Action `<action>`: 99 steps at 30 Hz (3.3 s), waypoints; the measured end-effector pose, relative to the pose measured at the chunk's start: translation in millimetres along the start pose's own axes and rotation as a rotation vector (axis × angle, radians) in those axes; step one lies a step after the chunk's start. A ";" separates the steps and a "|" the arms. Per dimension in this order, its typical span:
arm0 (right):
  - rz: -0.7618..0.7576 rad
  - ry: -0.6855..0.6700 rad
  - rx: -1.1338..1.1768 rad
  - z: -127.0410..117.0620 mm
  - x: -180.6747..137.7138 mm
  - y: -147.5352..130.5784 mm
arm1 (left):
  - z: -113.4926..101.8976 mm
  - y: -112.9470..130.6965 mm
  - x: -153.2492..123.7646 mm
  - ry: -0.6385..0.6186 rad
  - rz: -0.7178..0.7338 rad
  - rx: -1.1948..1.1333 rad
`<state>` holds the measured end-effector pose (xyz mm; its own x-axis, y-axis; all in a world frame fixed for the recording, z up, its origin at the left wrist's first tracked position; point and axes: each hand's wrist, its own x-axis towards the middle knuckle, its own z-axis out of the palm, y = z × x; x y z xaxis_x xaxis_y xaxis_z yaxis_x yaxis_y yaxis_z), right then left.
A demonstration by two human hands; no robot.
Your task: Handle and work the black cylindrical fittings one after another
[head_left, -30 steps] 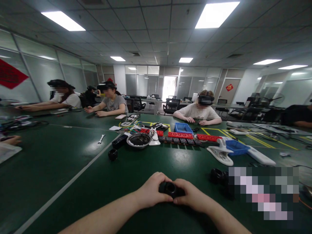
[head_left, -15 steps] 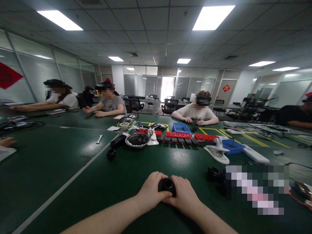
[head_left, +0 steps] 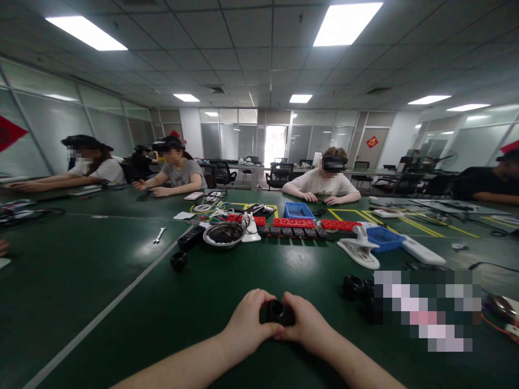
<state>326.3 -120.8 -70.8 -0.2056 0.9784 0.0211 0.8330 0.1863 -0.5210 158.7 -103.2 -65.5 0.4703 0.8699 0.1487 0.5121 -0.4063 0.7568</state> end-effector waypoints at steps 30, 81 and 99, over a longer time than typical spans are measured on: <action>-0.103 0.095 -0.131 -2.2 -4.3 -7.1 | -1.8 1.0 6.1 0.011 0.032 0.031; -0.316 -0.121 0.014 -22.5 0.2 13.2 | -20.9 5.4 9.8 -0.254 0.086 0.005; -0.151 0.004 -0.023 -11.1 -3.4 -1.5 | -13.8 -1.3 9.9 -0.032 0.053 0.116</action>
<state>331.4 -123.4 -60.5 -0.3274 0.9395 0.1007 0.8041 0.3330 -0.4925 152.8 -90.2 -56.1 0.5204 0.8379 0.1648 0.5648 -0.4825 0.6695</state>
